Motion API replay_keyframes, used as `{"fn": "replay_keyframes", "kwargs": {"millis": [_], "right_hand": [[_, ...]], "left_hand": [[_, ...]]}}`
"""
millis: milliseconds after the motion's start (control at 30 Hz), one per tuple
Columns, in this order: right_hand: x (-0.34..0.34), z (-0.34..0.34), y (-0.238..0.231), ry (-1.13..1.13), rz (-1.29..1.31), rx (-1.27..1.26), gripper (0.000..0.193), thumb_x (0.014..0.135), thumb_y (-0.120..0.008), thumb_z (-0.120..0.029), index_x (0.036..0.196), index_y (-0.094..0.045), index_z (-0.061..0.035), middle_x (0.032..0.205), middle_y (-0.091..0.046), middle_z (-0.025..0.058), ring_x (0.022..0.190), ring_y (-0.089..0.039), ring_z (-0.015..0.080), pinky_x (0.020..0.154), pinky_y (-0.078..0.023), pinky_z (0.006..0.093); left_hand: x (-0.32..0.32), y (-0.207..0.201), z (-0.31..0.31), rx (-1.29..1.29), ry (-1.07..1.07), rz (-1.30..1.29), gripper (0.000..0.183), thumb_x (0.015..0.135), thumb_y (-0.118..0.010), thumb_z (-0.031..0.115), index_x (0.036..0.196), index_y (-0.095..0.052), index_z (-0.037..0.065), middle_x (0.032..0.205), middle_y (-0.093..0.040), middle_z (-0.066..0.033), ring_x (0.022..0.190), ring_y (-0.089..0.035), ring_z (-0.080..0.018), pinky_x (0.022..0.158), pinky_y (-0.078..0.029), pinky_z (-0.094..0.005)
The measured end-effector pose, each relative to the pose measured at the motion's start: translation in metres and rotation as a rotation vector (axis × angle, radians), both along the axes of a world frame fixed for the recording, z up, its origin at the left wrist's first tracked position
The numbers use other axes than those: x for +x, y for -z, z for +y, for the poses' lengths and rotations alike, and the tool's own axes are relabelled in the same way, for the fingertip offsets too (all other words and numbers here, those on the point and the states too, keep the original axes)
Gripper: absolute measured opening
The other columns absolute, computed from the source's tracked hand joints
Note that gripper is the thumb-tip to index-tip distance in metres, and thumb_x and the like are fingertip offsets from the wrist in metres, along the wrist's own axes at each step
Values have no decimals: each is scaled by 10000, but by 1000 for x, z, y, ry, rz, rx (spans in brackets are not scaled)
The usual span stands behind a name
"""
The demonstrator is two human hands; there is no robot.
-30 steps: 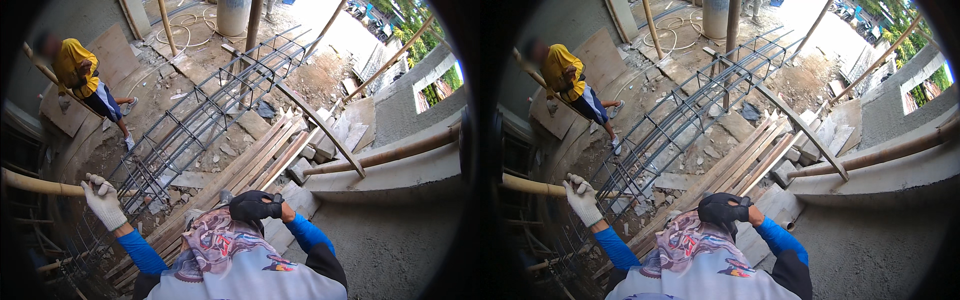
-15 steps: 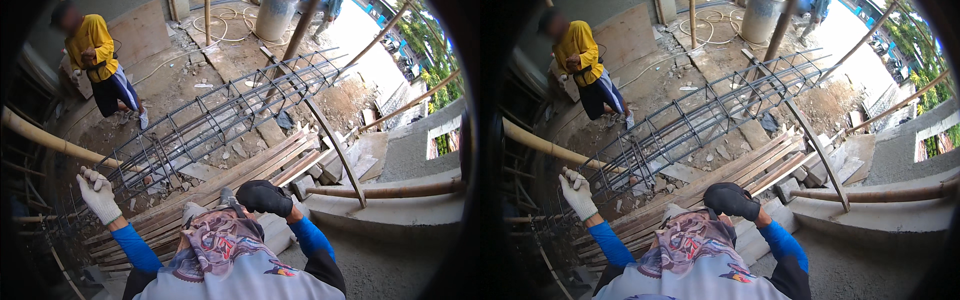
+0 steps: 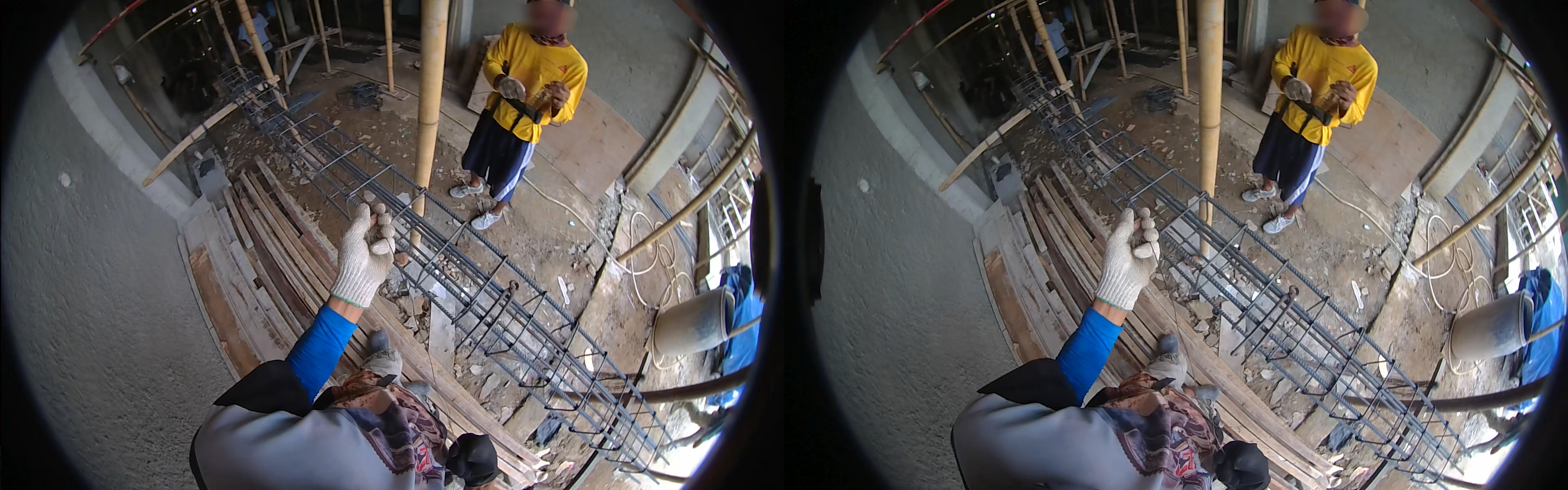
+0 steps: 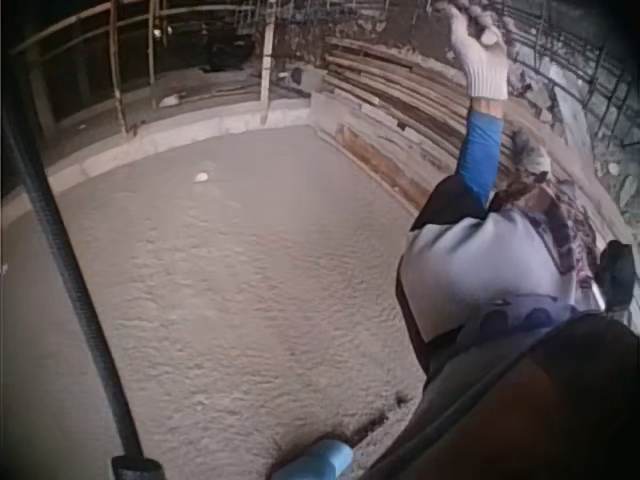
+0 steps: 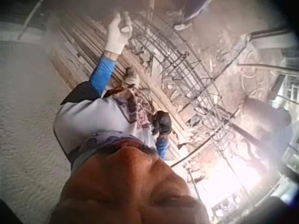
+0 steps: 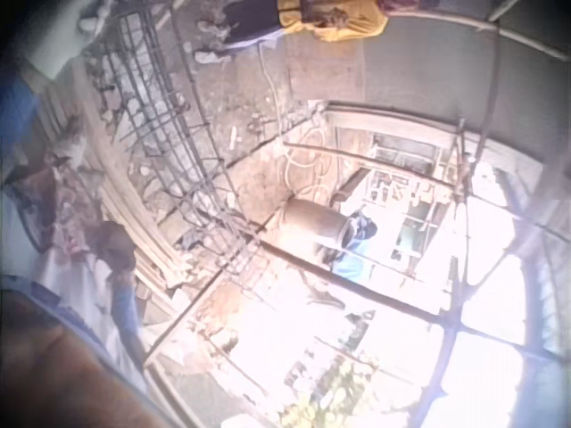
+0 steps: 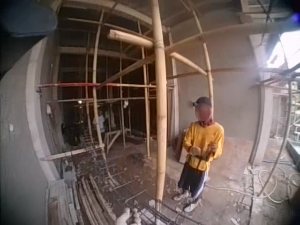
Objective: The person assembles a cylindrical rebar cage by hand, positioning and tying intersecting steel bars with wire. The worker uses pliers to twist and secure the wire at multiple joints along the cage. Another worker is visible in the background, but the camera wearer performs the tying throughout.
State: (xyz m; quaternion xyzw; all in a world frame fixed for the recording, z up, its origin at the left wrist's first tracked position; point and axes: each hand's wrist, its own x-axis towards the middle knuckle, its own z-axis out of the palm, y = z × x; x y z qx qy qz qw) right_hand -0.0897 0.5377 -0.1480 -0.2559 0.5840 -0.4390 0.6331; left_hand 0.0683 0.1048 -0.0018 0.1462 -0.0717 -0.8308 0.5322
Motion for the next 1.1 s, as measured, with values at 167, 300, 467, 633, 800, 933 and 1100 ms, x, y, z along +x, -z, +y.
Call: {"fn": "replay_keyframes", "kwargs": {"millis": [167, 300, 467, 633, 800, 933, 1100], "right_hand": [[-19, -15, 6, -133, -74, 62, 385, 840, -690, -299, 993, -696, 54, 800, -696, 144, 694, -656, 267, 593, -481, 366], [-48, -13, 13, -155, -146, 89, 424, 826, -705, -334, 973, -696, 63, 757, -689, 142, 643, -642, 259, 550, -463, 354], [-80, -15, 1, -157, -241, 103, 475, 808, -724, -379, 949, -696, 74, 705, -680, 139, 578, -624, 250, 497, -440, 339], [-62, -41, -14, -226, -438, 88, 600, 779, -719, -479, 890, -664, 108, 602, -616, 158, 494, -563, 232, 428, -362, 334], [-40, -66, -3, -324, -335, -48, 526, 897, -728, -430, 1047, -684, 73, 763, -688, 111, 672, -654, 217, 588, -486, 319], [-39, -73, 12, -158, 70, -197, 518, 891, -745, -416, 1063, -685, 68, 800, -704, 118, 729, -673, 224, 640, -509, 326], [-28, -103, 26, 205, 949, -288, 509, 884, -767, -399, 1083, -687, 63, 846, -724, 127, 800, -698, 232, 705, -537, 334]], "left_hand": [[52, 0, 0, -90, -183, 19, 321, 1123, -501, 291, 1083, -655, 12, 880, -704, -118, 745, -714, -190, 434, -551, -233], [85, -4, 14, -84, -249, -84, 336, 1125, -493, 327, 1084, -649, 32, 838, -676, -81, 685, -671, -160, 426, -522, -213], [109, -4, 35, 16, -276, -159, 368, 1117, -507, 376, 1071, -650, 40, 771, -621, -41, 611, -593, -137, 410, -473, -198], [124, -9, 32, 136, -304, -118, 421, 1116, -489, 426, 1014, -654, 52, 746, -597, -17, 574, -535, -123, 390, -402, -205], [134, -12, 22, 47, -335, -332, 420, 1128, -457, 425, 1044, -634, 54, 773, -591, -11, 610, -527, -111, 394, -395, -197], [126, 7, 2, 73, -260, -507, 417, 1128, -463, 424, 1047, -645, 57, 764, -584, -6, 579, -512, -102, 393, -371, -190], [98, 62, -37, 260, -76, -541, 406, 1100, -526, 443, 1049, -660, 63, 753, -595, -4, 577, -535, -102, 400, -393, -190]]}}
